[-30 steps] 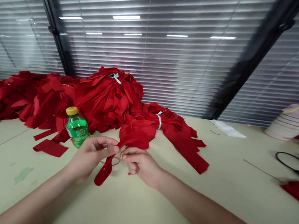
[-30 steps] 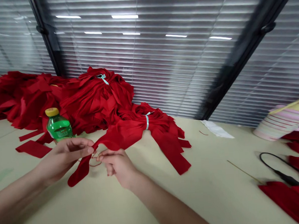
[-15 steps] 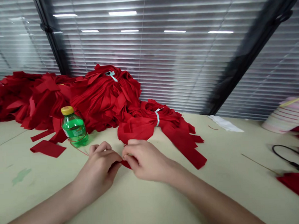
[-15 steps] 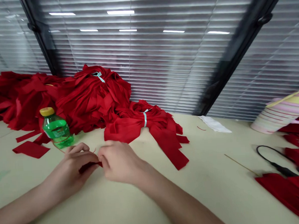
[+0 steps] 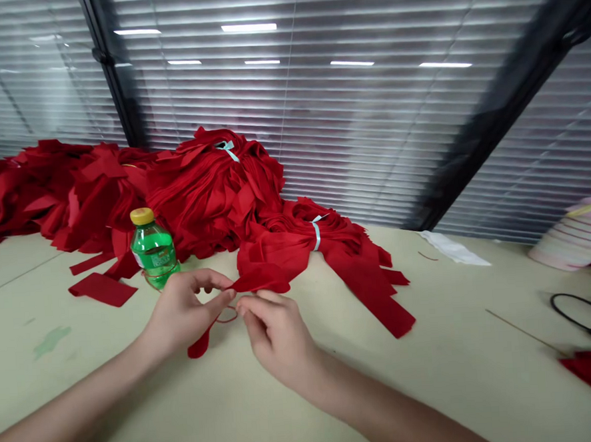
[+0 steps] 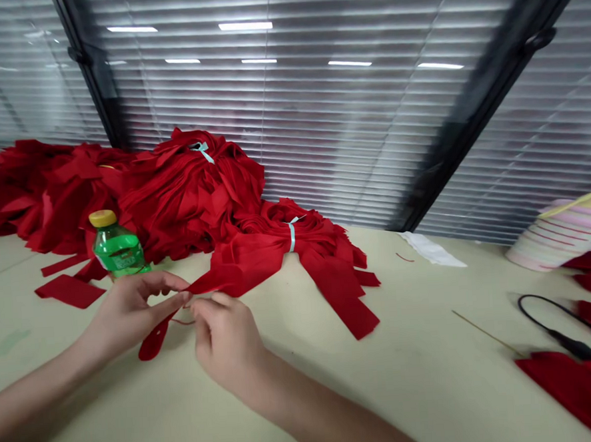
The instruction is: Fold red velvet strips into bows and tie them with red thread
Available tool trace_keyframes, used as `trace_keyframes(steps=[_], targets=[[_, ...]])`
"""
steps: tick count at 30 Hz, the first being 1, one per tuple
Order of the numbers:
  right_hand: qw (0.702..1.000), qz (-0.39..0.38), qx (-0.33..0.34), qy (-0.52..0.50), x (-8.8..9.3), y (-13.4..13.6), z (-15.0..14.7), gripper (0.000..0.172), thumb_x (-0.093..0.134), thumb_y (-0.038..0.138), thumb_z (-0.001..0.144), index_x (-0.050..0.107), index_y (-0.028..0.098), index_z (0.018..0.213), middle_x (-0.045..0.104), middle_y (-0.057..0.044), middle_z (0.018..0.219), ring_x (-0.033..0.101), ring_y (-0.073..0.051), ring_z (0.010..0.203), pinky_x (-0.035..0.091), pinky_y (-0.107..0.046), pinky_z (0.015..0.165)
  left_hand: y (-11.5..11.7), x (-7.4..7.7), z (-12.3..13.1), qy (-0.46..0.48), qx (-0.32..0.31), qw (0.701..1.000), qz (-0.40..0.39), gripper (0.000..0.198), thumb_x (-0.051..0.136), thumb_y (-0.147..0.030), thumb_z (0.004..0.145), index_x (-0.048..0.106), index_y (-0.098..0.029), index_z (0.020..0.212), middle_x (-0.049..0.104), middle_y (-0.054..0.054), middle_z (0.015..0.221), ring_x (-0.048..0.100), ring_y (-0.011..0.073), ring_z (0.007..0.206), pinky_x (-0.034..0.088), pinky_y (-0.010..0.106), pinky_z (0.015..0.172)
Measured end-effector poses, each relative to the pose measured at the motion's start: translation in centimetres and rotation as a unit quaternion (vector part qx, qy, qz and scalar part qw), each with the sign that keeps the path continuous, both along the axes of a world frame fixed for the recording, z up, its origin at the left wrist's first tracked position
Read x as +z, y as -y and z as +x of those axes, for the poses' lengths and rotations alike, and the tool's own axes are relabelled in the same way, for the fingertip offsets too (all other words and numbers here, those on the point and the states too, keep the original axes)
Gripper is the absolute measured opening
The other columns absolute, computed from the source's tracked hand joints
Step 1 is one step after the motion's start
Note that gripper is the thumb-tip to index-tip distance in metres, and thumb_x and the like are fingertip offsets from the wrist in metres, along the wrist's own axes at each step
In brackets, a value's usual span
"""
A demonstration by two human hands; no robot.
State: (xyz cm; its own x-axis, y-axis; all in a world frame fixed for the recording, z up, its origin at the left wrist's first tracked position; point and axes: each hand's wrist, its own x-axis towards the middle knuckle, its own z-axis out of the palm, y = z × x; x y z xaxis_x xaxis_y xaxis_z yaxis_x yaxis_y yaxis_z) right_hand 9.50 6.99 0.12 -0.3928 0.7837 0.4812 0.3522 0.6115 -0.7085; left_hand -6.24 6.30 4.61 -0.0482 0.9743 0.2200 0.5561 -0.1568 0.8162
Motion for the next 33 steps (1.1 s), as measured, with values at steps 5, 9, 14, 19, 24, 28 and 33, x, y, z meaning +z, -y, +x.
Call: trace_keyframes(steps=[5, 9, 14, 19, 24, 28, 33], targets=[[0.971, -0.188, 0.077, -0.126, -0.5, -1.6, -0.2, 0.019, 0.047, 0.029, 0.083, 0.059, 0.017, 0.074, 0.045, 0.003, 0.058, 0.036, -0.009, 0.047, 0.034, -0.021, 0.044, -0.4, -0.1, -0.6, 0.154, -0.068, 0.983, -0.068, 0.018, 0.072, -0.031, 0.067, 0.068, -0.016, 0.075, 0.066, 0.003, 0.066, 0.059, 0.0145, 0.057, 0.045, 0.023, 0.051], [0.953, -0.25, 0.139, -0.104, 0.1, -2.8, 0.9, 0.017, 0.052, 0.031, 0.079, 0.06, 0.016, 0.077, 0.035, 0.008, 0.049, 0.03, -0.007, 0.041, 0.032, -0.02, 0.039, -0.7, -0.9, -1.2, 0.223, -0.182, 0.951, -0.109, 0.014, 0.072, -0.028, 0.07, 0.069, -0.016, 0.076, 0.066, 0.004, 0.07, 0.06, 0.0145, 0.063, 0.047, 0.024, 0.056], [0.941, -0.256, 0.22, -0.03, 1.9, -3.7, 2.9, 0.017, 0.056, 0.029, 0.078, 0.062, 0.014, 0.073, 0.05, 0.003, 0.06, 0.044, -0.008, 0.054, 0.035, -0.021, 0.05, -0.3, -0.8, -1.3, 0.09, -0.306, 0.945, -0.067, 0.008, 0.066, -0.025, 0.078, 0.07, -0.019, 0.083, 0.063, 0.004, 0.078, 0.056, 0.0148, 0.07, 0.046, 0.027, 0.06], [0.97, -0.151, 0.179, 0.072, 3.5, -3.2, 3.4, 0.008, 0.056, 0.011, 0.076, 0.06, 0.015, 0.069, 0.045, 0.005, 0.061, 0.037, -0.007, 0.053, 0.028, -0.021, 0.05, 0.4, -0.9, -0.6, -0.204, -0.305, 0.925, 0.101, 0.016, 0.052, -0.019, 0.086, 0.068, -0.022, 0.086, 0.066, 0.002, 0.079, 0.051, 0.0173, 0.081, 0.038, 0.037, 0.08], [0.967, 0.1, 0.036, 0.23, 3.2, -1.4, 2.2, 0.007, 0.054, 0.008, 0.073, 0.056, 0.015, 0.072, 0.049, 0.001, 0.069, 0.044, -0.01, 0.057, 0.03, -0.022, 0.05, 0.4, -1.7, 0.0, -0.293, -0.2, 0.919, 0.17, 0.019, 0.047, -0.017, 0.084, 0.065, -0.02, 0.077, 0.064, 0.0, 0.069, 0.049, 0.0177, 0.075, 0.032, 0.037, 0.074], [0.934, 0.259, -0.06, 0.239, 1.6, -0.4, 1.0, 0.006, 0.052, 0.012, 0.075, 0.057, 0.014, 0.072, 0.048, -0.001, 0.068, 0.042, -0.011, 0.05, 0.028, -0.025, 0.043, 0.3, -1.9, 0.1, -0.224, -0.129, 0.957, 0.135, 0.017, 0.05, -0.022, 0.079, 0.065, -0.021, 0.072, 0.062, 0.0, 0.067, 0.053, 0.0163, 0.07, 0.037, 0.032, 0.07], [0.869, 0.431, -0.08, 0.229, 0.5, -0.2, 0.6, 0.012, 0.051, 0.008, 0.078, 0.056, 0.014, 0.069, 0.045, -0.001, 0.061, 0.044, -0.013, 0.053, 0.026, -0.025, 0.038, 0.4, -1.4, 0.1, -0.16, -0.087, 0.981, 0.061, 0.012, 0.055, -0.026, 0.072, 0.065, -0.021, 0.069, 0.064, 0.0, 0.072, 0.059, 0.017, 0.07, 0.044, 0.028, 0.064]])
